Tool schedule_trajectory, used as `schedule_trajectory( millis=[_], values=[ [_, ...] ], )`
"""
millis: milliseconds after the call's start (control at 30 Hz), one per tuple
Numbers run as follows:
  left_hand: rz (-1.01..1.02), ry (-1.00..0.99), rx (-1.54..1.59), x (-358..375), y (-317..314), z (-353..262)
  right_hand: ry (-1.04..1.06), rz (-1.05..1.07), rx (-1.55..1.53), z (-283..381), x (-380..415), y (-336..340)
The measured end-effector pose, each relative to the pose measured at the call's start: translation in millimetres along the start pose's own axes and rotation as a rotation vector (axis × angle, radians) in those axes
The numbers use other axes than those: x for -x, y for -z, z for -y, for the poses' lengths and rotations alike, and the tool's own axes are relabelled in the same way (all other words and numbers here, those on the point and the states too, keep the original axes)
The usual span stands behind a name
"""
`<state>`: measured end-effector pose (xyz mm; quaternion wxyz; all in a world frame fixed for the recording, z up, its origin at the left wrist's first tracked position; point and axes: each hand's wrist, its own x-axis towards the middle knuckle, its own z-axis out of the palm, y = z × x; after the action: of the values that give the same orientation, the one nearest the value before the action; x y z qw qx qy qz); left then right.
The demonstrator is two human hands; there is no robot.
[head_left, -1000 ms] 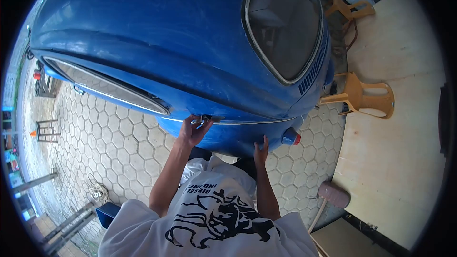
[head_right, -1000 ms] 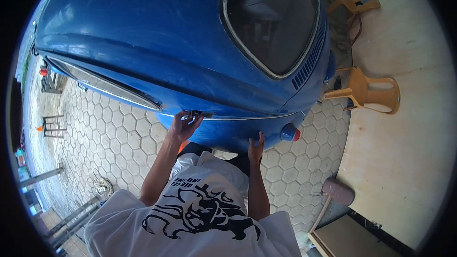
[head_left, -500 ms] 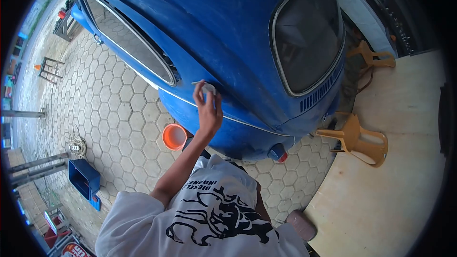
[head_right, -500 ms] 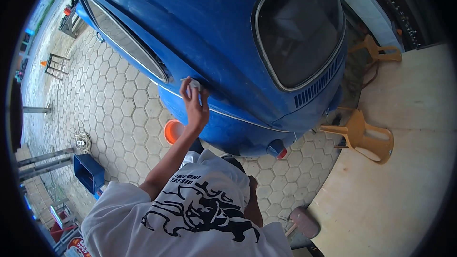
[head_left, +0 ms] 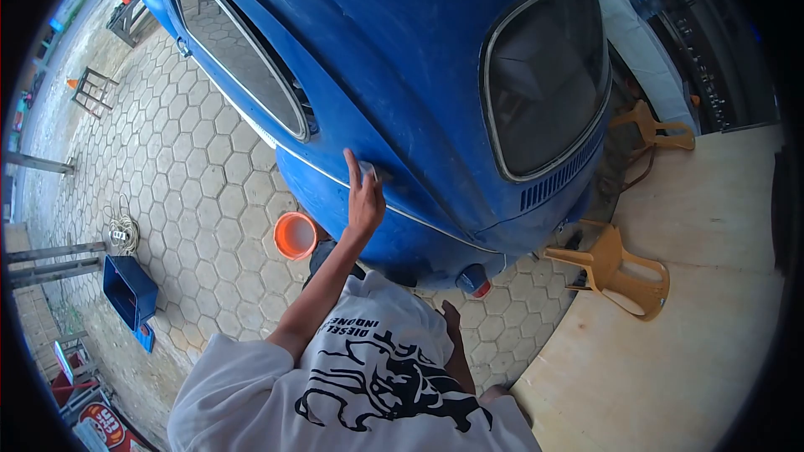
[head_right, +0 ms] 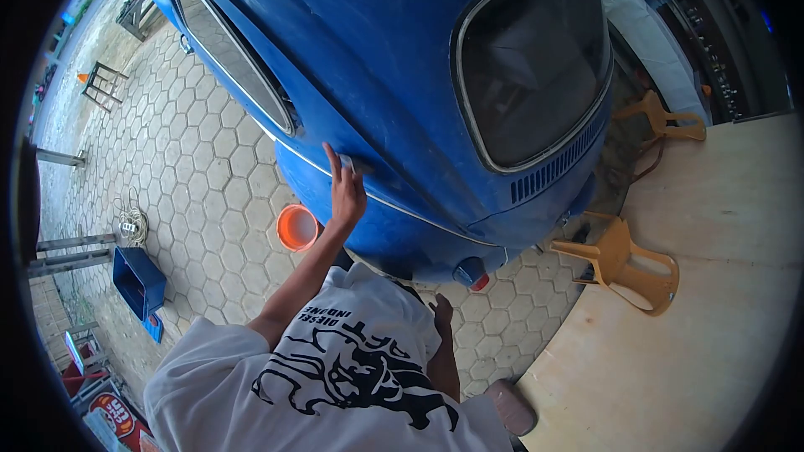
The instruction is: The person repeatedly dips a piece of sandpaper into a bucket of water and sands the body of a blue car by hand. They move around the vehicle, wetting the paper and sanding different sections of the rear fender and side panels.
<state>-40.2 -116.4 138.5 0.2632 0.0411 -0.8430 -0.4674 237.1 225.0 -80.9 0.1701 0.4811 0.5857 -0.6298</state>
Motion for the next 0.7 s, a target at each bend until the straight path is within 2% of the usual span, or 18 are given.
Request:
schedule_trajectory(
  millis=[33,133,233,267,367,433,500,600,700],
  values=[
    [-0.133,-0.072,-0.013,-22,1,-9,0.001,-0.013,0.049,2,2,-1],
    [-0.231,-0.181,-0.091,-58,0,-25,0.191,0.071,0.376,-12,-8,10],
    [-0.101,-0.202,-0.140,-12,-21,14,0.326,0.121,0.637,-4,-12,1],
    [-0.028,-0.129,-0.134,12,-28,30,0.330,0.128,0.688,1,-5,-2],
    [0.003,-0.062,-0.155,6,-18,24,0.323,0.147,0.744,15,-8,-9],
    [-0.164,-0.028,-0.093,-11,-23,26,0.288,0.154,0.756,20,-12,-16],
    [-0.336,-0.027,-0.080,-53,-8,-3,0.265,0.156,0.765,27,-10,-18],
    [-0.358,0.034,0.078,-79,10,-19,0.234,0.167,0.785,35,-9,-21],
    [-0.368,-0.070,-0.154,-75,25,-20,0.207,0.179,0.804,41,-5,-27]
  ],
)
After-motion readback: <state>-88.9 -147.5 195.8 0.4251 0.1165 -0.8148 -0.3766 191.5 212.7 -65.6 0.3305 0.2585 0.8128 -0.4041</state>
